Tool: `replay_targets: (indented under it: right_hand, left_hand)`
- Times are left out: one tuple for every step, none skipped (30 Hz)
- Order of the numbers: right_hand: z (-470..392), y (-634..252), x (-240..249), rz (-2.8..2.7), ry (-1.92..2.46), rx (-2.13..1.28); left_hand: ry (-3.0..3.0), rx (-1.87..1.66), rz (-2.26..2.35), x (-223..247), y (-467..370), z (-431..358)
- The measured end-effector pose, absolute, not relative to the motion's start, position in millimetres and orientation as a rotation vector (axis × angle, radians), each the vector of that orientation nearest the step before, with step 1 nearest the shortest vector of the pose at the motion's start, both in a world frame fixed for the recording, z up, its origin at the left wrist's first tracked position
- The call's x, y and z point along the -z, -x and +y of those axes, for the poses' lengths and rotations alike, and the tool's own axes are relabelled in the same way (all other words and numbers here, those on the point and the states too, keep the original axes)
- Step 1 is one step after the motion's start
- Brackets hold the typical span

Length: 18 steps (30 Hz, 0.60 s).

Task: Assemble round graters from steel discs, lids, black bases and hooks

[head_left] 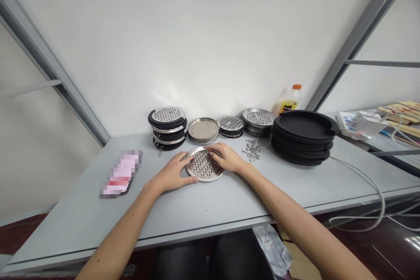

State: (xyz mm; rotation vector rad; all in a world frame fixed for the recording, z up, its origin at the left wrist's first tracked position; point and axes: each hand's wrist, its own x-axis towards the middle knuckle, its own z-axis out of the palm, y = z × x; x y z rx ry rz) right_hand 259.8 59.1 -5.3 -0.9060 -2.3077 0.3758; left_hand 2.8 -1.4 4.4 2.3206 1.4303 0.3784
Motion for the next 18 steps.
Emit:
replay_targets:
  right_hand:
    - [59, -260, 5, -2.311, 0.903, -0.377]
    - [59, -260, 5, -2.311, 0.903, -0.379]
    - [58, -260, 5, -2.308, 0.907, -0.381]
    - [57, -259, 4, -2.303, 0.912, -0.384]
    - [56, -259, 3, -2.299, 0.916, -0.387]
    - [55, -259, 1, -2.298, 0.919, -0.388]
    - [55, -259, 0, -2.298, 0.920, -0.387]
    - [54, -258, -2, -2.300, 0.924, -0.387]
    - [53, -258, -3, -2.302, 0.930, -0.390]
    - [52, -258, -5, -2.297, 0.938, -0.399]
    - [52, -258, -6, -2.287, 0.946, -0.415]
    - [52, -259, -6, -2.271, 0.950, -0.441]
    - [52, -259, -7, -2.252, 0.948, -0.473]
    - [52, -259, -7, -2.229, 0.942, -0.507]
    - [52, -260, -7, -2.205, 0.937, -0.539]
    - [53, -260, -6, -2.182, 0.934, -0.565]
    - [53, -260, -6, -2.161, 0.934, -0.581]
    - [53, -259, -5, -2.145, 0.937, -0.591]
  left_hand:
    - [-2.321, -0.379, 1.430, -4, -3, -1]
    - [-2.320, -0.379, 1.429, -4, -3, -1]
    - [-2.319, -0.378, 1.430, -4, -3, -2]
    - [-2.318, -0.374, 1.434, -4, -3, -2]
    - [-2.317, -0.368, 1.438, -5, -3, -2]
    - [-2.317, -0.362, 1.440, -5, -3, -3]
    - [-2.319, -0.359, 1.442, -5, -3, -3]
    - [-2.321, -0.359, 1.442, -6, -4, -3]
    - [-2.323, -0.360, 1.442, -6, -4, -3]
    - [-2.325, -0.362, 1.442, -6, -4, -3]
    - [-2.328, -0.365, 1.440, -6, -4, -3]
    - [-2.332, -0.368, 1.439, -7, -4, -3]
    - [-2.336, -0.372, 1.436, -7, -4, -3]
    - [-2.342, -0.378, 1.431, -7, -3, -2]
    - [-2.350, -0.388, 1.426, -8, -3, -2]
    - [-2.357, -0.400, 1.419, -8, -2, -2]
    - [-2.363, -0.412, 1.412, -8, -2, -3]
    - [-2.368, -0.423, 1.406, -9, -1, -3]
